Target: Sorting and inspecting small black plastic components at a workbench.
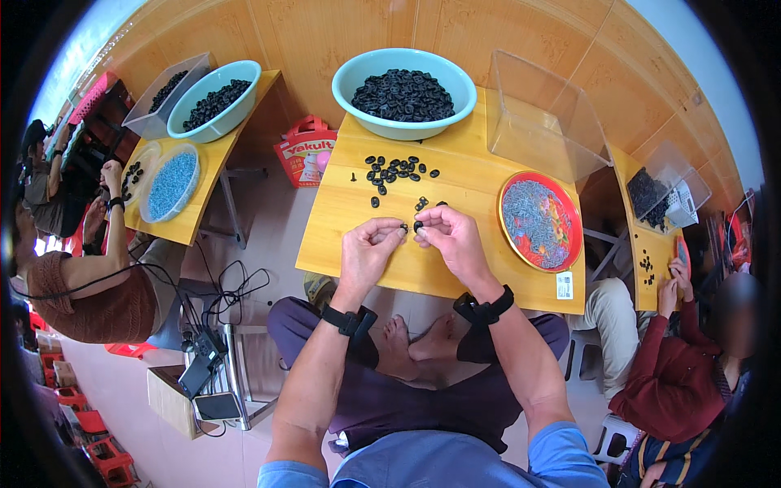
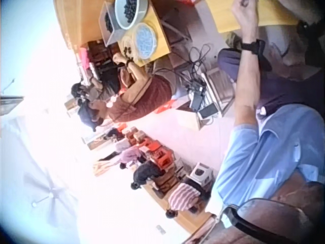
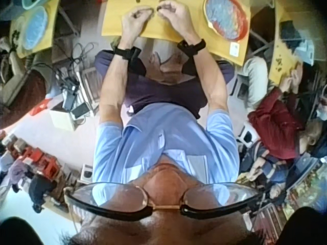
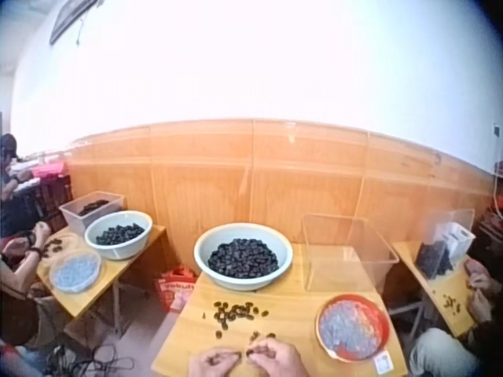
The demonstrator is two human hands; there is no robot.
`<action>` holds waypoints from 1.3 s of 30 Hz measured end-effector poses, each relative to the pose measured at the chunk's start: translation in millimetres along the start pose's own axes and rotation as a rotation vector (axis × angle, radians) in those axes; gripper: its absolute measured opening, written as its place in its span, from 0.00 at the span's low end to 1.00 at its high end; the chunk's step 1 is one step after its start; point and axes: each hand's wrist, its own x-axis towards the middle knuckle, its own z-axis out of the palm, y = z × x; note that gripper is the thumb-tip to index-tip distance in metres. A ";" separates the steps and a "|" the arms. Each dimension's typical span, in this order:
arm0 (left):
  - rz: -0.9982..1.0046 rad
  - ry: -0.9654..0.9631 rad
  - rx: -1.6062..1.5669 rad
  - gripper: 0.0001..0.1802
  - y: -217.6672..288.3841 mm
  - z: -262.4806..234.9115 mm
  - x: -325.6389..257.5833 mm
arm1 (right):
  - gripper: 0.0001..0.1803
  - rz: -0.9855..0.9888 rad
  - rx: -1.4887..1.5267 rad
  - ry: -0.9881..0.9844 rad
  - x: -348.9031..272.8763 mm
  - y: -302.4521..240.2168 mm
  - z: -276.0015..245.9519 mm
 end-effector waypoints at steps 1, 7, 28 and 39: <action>0.001 0.005 0.012 0.10 0.7 0.2 -0.4 | 0.10 -0.004 0.011 -0.002 -0.5 -0.8 0.5; 0.004 0.036 0.010 0.09 1.9 1.9 -1.7 | 0.10 0.007 0.026 -0.009 -2.7 -2.9 2.3; -0.052 0.034 -0.064 0.10 3.6 0.0 -1.1 | 0.10 0.062 0.019 -0.039 -0.2 -6.2 5.8; -0.065 0.013 -0.043 0.09 2.4 -1.6 0.5 | 0.10 0.075 0.016 -0.030 1.0 -4.7 6.3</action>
